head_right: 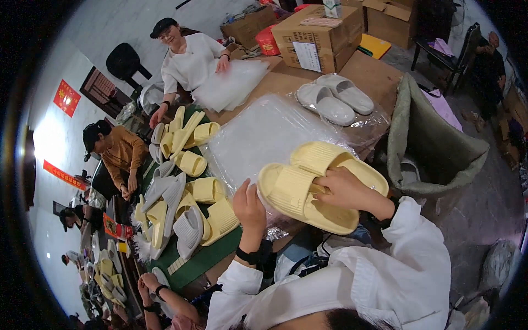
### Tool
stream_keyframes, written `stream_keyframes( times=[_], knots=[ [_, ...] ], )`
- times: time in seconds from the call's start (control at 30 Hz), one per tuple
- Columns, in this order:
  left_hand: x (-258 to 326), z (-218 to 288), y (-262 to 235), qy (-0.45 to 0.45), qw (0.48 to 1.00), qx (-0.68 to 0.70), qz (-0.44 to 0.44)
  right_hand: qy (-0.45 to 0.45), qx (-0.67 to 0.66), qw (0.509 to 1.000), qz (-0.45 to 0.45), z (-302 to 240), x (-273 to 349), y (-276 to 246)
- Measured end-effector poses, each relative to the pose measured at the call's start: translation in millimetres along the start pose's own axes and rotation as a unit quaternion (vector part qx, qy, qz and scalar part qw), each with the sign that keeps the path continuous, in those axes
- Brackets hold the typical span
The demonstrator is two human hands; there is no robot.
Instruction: Packaging finished slippers into plastic bags.
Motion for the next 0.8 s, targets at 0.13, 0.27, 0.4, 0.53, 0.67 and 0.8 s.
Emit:
stream_keyframes(
  times=[0.13,0.27,0.4,0.53,0.67,0.8],
  knots=[
    [6.4,0.1,13.0,-0.096,0.989,0.075,-0.085,0.000,0.068,0.998,-0.003,0.2,5.7,10.5],
    [6.1,6.9,17.6,-0.147,0.967,0.160,-0.133,-0.003,0.052,0.998,0.018,-1.6,-0.5,17.5],
    [17.7,16.8,26.5,-0.121,0.949,0.241,-0.163,0.071,-0.022,0.995,0.064,20.4,-3.1,28.6],
    [29.7,21.0,30.2,-0.112,0.922,0.317,-0.190,0.077,0.031,0.995,0.062,18.2,-22.8,36.3],
    [47.5,17.4,23.5,-0.145,0.915,0.353,-0.133,0.117,-0.045,0.980,0.152,42.5,-39.9,44.1],
    [68.6,-23.0,41.7,-0.274,0.912,0.296,-0.071,0.078,0.082,0.984,0.139,25.3,-54.1,68.0]
  ],
)
Point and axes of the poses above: each hand's wrist, its own x-axis away from the middle knuckle, its own y-axis out of the palm, z = x × y, the point moved 10 cm from there along -x, towards the middle knuckle, and after that the axes turned 9 degrees about -y, right-handed, at the moved point
